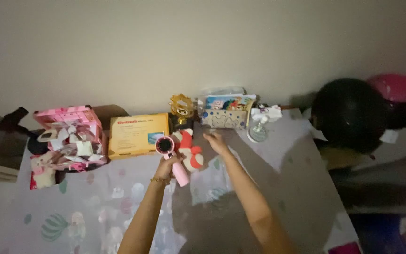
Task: Organizing various items including plush toys, books, and stationery by moving them between a table and a shelf.
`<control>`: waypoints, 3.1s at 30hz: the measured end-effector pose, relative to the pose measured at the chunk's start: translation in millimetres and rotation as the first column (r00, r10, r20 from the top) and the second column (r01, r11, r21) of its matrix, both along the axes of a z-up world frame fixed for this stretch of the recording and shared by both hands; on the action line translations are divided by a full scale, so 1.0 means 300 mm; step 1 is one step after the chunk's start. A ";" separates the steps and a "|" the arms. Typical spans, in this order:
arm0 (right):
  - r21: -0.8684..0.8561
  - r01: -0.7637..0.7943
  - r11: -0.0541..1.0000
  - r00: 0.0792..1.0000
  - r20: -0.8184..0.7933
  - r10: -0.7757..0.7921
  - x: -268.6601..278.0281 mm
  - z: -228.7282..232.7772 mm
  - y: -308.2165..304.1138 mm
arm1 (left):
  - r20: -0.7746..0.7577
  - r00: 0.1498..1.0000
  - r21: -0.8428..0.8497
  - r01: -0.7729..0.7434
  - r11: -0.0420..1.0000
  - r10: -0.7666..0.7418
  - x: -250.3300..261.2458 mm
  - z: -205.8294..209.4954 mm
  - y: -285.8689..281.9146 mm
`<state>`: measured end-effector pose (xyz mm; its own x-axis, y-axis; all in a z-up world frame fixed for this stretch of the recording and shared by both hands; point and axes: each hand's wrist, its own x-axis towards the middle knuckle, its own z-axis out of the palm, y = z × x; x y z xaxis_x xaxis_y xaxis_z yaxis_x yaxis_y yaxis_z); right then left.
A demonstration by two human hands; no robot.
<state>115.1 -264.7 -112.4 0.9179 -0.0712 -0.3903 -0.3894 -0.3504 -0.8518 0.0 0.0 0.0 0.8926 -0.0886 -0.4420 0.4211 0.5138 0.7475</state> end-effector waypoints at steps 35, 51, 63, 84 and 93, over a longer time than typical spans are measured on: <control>0.219 0.208 0.953 0.961 0.138 -0.242 -0.320 0.624 0.072 | -0.024 0.999 0.247 -0.039 0.968 0.046 -0.025 0.045 -0.114; 0.484 0.331 0.810 0.878 0.158 -0.453 -0.893 0.863 -0.123 | 0.044 0.930 0.212 0.348 0.913 -0.365 -0.336 0.515 -0.418; 0.372 0.642 0.670 0.690 0.102 -0.717 -1.469 1.056 -0.397 | 0.182 0.731 0.146 0.641 0.754 -0.657 -0.710 0.633 -0.792; 0.311 0.771 0.555 0.459 0.333 -0.824 -1.994 1.096 -1.048 | 0.210 0.643 0.177 0.716 0.675 -0.737 -1.273 0.844 -1.499; 0.236 0.853 0.465 0.361 0.375 -0.853 -1.952 1.190 -1.197 | 0.201 0.587 0.199 0.759 0.619 -0.784 -1.146 0.907 -1.734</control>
<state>-470.6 -623.7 244.6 0.4178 -0.9083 -0.0221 -0.1196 -0.0309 -0.9923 -343.8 -520.3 272.1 0.5807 -0.7707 -0.2622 0.4276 0.0147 0.9039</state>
